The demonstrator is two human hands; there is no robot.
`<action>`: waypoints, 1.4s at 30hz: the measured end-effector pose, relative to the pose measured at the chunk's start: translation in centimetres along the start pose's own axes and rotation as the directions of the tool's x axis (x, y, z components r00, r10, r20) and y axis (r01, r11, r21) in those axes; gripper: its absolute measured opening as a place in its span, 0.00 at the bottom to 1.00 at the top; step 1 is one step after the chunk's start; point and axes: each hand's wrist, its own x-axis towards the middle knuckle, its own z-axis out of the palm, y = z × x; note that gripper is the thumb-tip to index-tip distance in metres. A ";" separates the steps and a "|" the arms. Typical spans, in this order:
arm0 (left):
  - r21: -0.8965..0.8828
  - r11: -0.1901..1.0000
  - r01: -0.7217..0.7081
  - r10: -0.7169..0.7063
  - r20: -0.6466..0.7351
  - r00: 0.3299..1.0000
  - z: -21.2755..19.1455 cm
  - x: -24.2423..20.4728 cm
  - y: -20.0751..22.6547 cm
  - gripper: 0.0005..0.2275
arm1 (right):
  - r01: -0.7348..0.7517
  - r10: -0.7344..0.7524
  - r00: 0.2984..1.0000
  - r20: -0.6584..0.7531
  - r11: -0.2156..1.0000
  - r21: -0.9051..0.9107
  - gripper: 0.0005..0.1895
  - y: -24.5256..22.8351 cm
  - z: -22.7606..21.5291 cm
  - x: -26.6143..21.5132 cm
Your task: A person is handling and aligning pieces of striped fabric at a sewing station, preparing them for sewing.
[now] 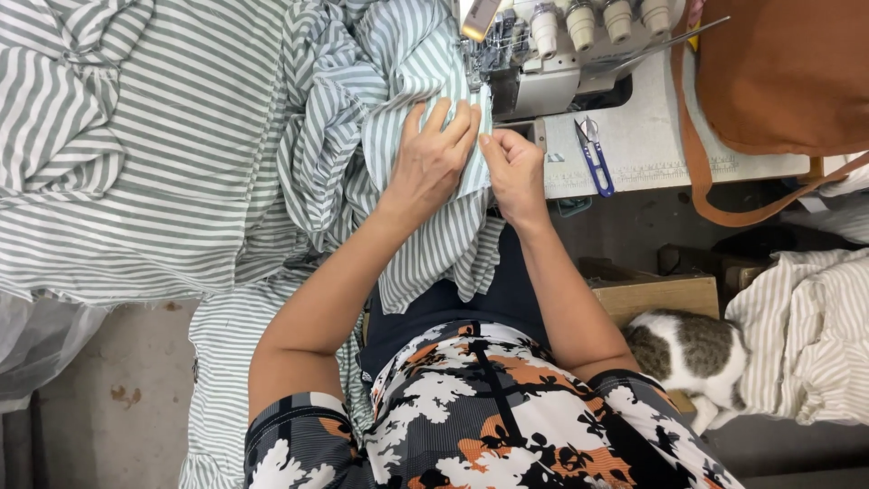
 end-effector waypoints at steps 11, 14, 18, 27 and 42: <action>-0.080 0.993 0.083 -0.079 0.052 0.996 -2.0 1.1 -0.2 0.18 | -0.012 0.011 1.000 -0.026 0.999 -0.043 0.11 -3.9 1.2 -0.3; -0.102 0.990 0.098 -0.095 0.040 0.995 -1.9 1.1 -0.3 0.18 | -0.009 0.008 1.000 -0.029 0.999 -0.051 0.11 -3.9 1.1 -0.2; -0.125 0.985 0.123 -0.120 0.032 0.992 -2.2 1.4 -0.4 0.15 | 0.005 -0.008 0.999 -0.042 0.997 -0.074 0.11 -3.9 1.1 -0.1; -0.140 0.977 0.158 -0.155 0.033 0.987 -1.7 1.7 -0.8 0.13 | -0.072 0.072 0.987 -0.147 0.997 0.002 0.13 -3.6 1.8 0.5; -0.228 0.943 0.242 -0.236 0.052 0.970 -0.5 1.5 -1.5 0.13 | -0.105 0.117 0.967 -0.224 0.992 0.064 0.27 -4.1 2.7 1.1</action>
